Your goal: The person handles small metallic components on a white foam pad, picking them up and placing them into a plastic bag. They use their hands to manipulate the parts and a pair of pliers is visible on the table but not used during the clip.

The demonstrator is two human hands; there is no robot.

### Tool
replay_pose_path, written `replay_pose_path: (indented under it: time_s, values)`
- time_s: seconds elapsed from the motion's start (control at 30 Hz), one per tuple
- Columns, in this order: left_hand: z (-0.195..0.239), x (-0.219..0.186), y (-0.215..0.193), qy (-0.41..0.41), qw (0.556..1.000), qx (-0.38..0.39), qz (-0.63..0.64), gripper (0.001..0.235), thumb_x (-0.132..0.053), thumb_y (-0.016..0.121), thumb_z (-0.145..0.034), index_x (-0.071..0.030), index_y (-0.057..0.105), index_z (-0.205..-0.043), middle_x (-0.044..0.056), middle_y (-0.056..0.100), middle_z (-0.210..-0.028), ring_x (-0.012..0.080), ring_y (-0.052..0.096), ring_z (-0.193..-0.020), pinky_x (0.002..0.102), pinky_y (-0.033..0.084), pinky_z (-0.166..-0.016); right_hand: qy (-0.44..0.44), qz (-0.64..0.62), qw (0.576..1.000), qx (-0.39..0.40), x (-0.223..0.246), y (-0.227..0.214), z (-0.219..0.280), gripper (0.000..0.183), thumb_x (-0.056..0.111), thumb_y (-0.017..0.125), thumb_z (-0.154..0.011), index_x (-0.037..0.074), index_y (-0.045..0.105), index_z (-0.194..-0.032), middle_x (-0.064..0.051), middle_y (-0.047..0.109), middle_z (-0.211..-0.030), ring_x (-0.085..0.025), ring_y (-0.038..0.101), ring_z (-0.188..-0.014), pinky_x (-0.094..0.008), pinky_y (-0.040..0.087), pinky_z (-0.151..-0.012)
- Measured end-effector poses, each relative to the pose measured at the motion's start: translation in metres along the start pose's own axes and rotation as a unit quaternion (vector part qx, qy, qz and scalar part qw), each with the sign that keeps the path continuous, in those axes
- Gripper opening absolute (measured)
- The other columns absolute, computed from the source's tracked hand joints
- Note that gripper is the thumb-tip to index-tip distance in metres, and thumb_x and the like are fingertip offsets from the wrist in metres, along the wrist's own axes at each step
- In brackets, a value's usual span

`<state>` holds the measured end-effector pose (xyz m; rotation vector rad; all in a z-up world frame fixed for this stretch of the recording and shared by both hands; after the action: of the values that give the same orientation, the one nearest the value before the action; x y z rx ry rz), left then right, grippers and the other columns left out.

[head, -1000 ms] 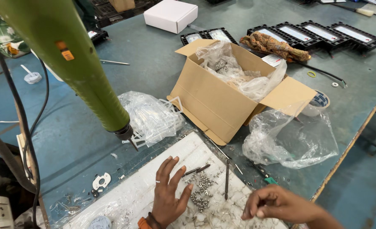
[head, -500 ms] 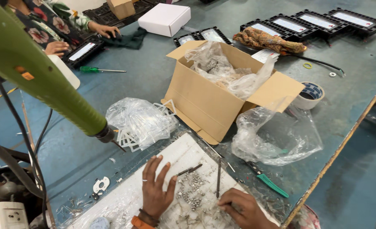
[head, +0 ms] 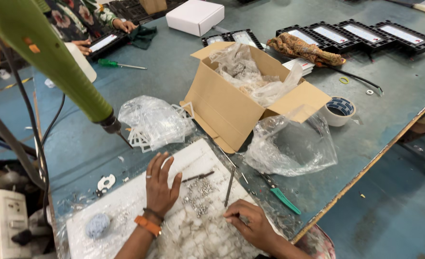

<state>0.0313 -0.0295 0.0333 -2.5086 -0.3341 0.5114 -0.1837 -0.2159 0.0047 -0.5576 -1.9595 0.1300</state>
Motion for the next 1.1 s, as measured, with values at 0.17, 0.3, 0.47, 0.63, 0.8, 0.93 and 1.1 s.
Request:
replay_pose_path:
  time_s: [0.17,0.3,0.47,0.63,0.8,0.93,1.1]
  values:
    - [-0.017,-0.025,-0.013,-0.004,0.999,0.004,-0.037,0.033,-0.016,0.071,-0.090,-0.009,0.066,-0.122,0.012,0.062,-0.134,0.0369,0.049,-0.136,0.051,0.040,-0.110,0.042,-0.002,0.999,0.006,0.005,-0.003,0.003,0.006,0.001,0.075,-0.088,0.000,0.073,-0.094,-0.010,0.076,-0.090,-0.022,0.076,-0.081,-0.033,0.059,-0.070]
    - [-0.015,-0.064,-0.026,-0.065,0.991,0.030,0.114,0.017,-0.012,0.073,-0.090,-0.010,0.072,-0.107,0.009,0.072,-0.114,0.0286,0.067,-0.114,0.041,0.053,-0.098,0.010,0.014,0.999,-0.038,0.009,-0.006,0.007,0.008,0.001,0.076,-0.086,0.000,0.075,-0.094,-0.011,0.078,-0.094,-0.022,0.078,-0.086,-0.032,0.060,-0.076]
    - [0.004,-0.110,-0.025,-0.022,0.982,0.093,0.161,0.018,-0.008,0.075,-0.084,-0.008,0.074,-0.102,0.008,0.074,-0.100,0.0292,0.071,-0.094,0.039,0.057,-0.084,0.008,0.029,0.997,-0.069,0.008,-0.007,0.006,0.010,0.001,0.077,-0.084,0.000,0.076,-0.094,-0.012,0.080,-0.095,-0.022,0.078,-0.087,-0.032,0.060,-0.078]
    - [0.020,-0.102,-0.010,-0.099,0.945,0.163,0.267,0.018,-0.010,0.076,-0.085,-0.007,0.079,-0.103,0.008,0.077,-0.093,0.0228,0.072,-0.081,0.033,0.057,-0.071,0.007,0.051,0.995,-0.080,0.019,-0.003,-0.005,0.011,0.003,0.076,-0.085,0.001,0.077,-0.096,-0.011,0.079,-0.093,-0.022,0.076,-0.085,-0.033,0.058,-0.076]
    - [0.028,-0.053,-0.003,-0.288,0.840,0.146,0.436,0.023,-0.018,0.074,-0.092,-0.004,0.080,-0.109,0.007,0.080,-0.091,0.0122,0.073,-0.077,0.027,0.059,-0.068,-0.002,0.034,0.999,-0.040,0.032,0.014,-0.053,0.011,0.007,0.073,-0.092,0.002,0.076,-0.101,-0.010,0.078,-0.094,-0.019,0.075,-0.084,-0.030,0.057,-0.074]
    - [0.026,-0.010,-0.014,-0.308,0.819,0.071,0.480,0.025,-0.020,0.070,-0.098,-0.001,0.079,-0.112,0.007,0.078,-0.091,0.0118,0.071,-0.080,0.025,0.054,-0.069,0.010,-0.017,1.000,-0.018,0.026,0.049,-0.113,0.012,0.010,0.071,-0.096,0.002,0.074,-0.104,-0.007,0.075,-0.094,-0.014,0.072,-0.084,-0.027,0.057,-0.074]
    - [0.021,0.014,-0.028,-0.361,0.805,0.035,0.470,0.026,-0.020,0.068,-0.097,-0.002,0.077,-0.113,0.005,0.078,-0.091,0.0111,0.072,-0.076,0.023,0.049,-0.061,0.034,-0.102,0.994,-0.005,0.006,0.086,-0.150,0.012,0.012,0.069,-0.099,0.002,0.073,-0.105,-0.003,0.064,-0.101,-0.011,0.062,-0.087,-0.025,0.051,-0.073]
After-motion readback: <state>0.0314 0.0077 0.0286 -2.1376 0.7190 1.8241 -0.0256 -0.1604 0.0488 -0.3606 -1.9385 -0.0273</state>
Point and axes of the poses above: each hand's wrist, its own z-axis away from the middle knuckle, its own y-axis out of the palm, x = y × z, the point moved 3 cm from there along -z, towards the middle knuckle
